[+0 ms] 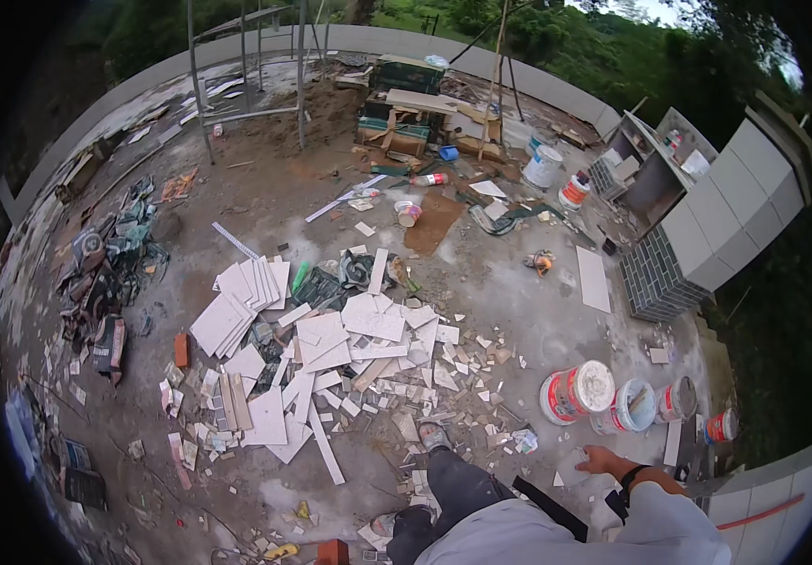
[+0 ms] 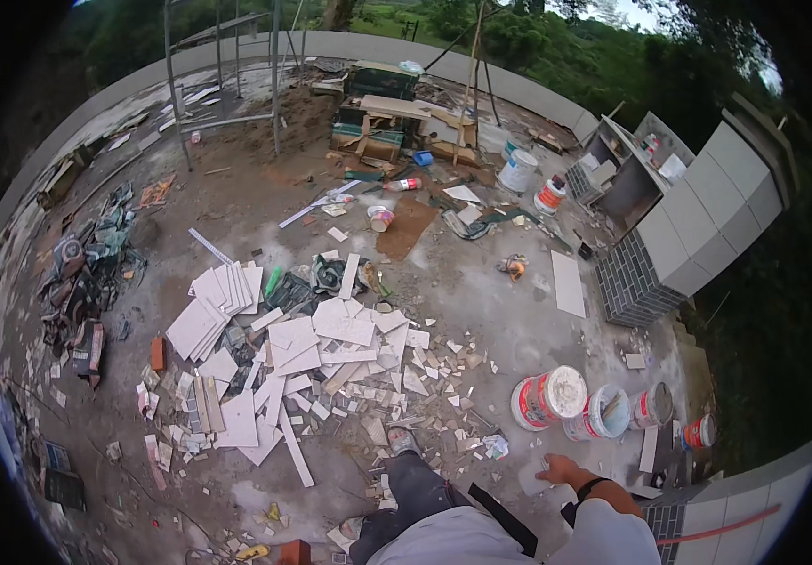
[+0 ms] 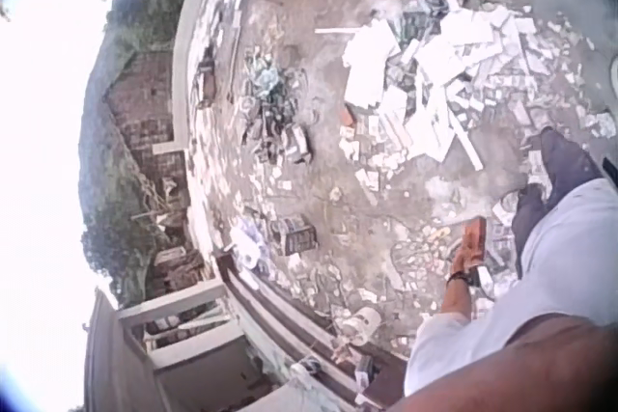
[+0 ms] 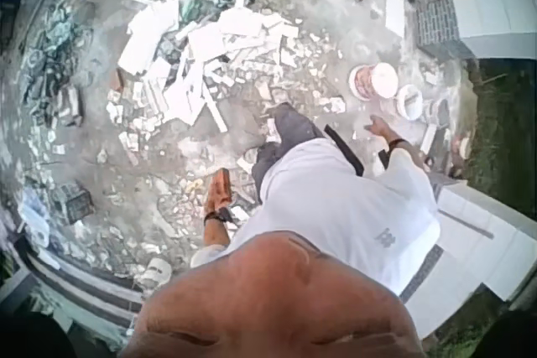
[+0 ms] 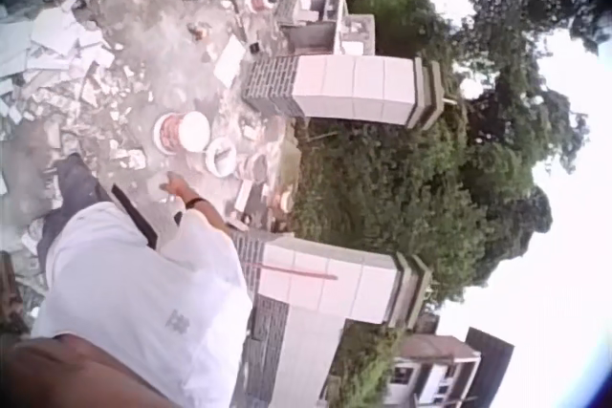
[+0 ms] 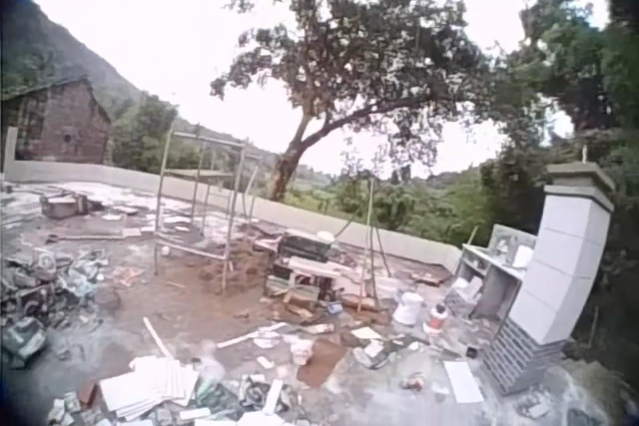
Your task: Setting up a laser level on a brick and bucket for construction measurement.
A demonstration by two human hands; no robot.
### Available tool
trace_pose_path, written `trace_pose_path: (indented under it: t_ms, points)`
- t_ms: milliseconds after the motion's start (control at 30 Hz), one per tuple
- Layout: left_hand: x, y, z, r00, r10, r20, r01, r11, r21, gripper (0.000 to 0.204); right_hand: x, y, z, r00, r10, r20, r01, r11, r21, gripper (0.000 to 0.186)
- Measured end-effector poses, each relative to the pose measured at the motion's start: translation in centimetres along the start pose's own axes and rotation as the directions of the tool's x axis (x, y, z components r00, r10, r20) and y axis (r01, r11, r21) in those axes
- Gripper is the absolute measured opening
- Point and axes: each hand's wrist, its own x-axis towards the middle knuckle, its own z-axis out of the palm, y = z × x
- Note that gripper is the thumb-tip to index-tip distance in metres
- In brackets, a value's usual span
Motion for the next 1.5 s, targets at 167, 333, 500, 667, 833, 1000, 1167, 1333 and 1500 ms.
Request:
trace_pose_path:
  t_ms: [167,333,500,667,833,1000,1167,1333,1500]
  points:
    - [12.1,12.4,-4.7,0.964,0.043,0.262,-0.126,0.943,0.308,0.086,-0.3,4.3,4.8,0.989,0.118,0.089,-0.136,0.96,0.244,0.064]
    - [22.0,26.9,-3.4,0.903,-0.061,0.425,-0.181,0.843,0.506,0.082,5.2,9.5,5.2,0.99,-0.002,0.143,-0.027,0.979,0.201,0.067]
    - [31.2,39.9,-0.2,0.814,-0.17,0.556,-0.277,0.727,0.628,0.08,14.2,13.4,-4.7,1.0,0.023,-0.011,-0.017,0.925,0.38,0.062]
    - [37.8,46.5,4.7,0.674,-0.319,0.667,-0.368,0.637,0.677,0.077,23.4,13.3,-18.6,0.973,0.054,-0.225,0.039,0.919,0.392,0.07]
    - [51.7,53.5,9.2,0.78,0.014,0.625,-0.525,0.558,0.643,0.057,28.3,13.2,-23.4,0.93,0.099,-0.353,0.058,0.91,0.41,0.059]
    - [69.4,60.8,13.4,0.79,0.138,0.597,-0.5,0.709,0.498,0.057,30.8,14.5,-25.3,0.976,0.213,-0.036,-0.164,0.841,0.515,0.064]
    - [86.0,70.7,16.2,0.693,-0.135,0.708,-0.414,0.73,0.544,0.093,29.0,19.2,-15.9,0.867,0.499,0.004,-0.367,0.633,0.681,0.079]
    - [98.8,82.7,17.7,0.646,-0.177,0.742,-0.465,0.68,0.567,0.099,30.8,18.3,-23.0,0.834,0.464,0.299,-0.532,0.531,0.66,0.075]
    - [109.8,97.2,20.6,0.597,-0.265,0.757,-0.498,0.618,0.609,0.104,41.1,14.4,-38.8,0.717,0.606,0.343,-0.409,-0.032,0.912,0.061]
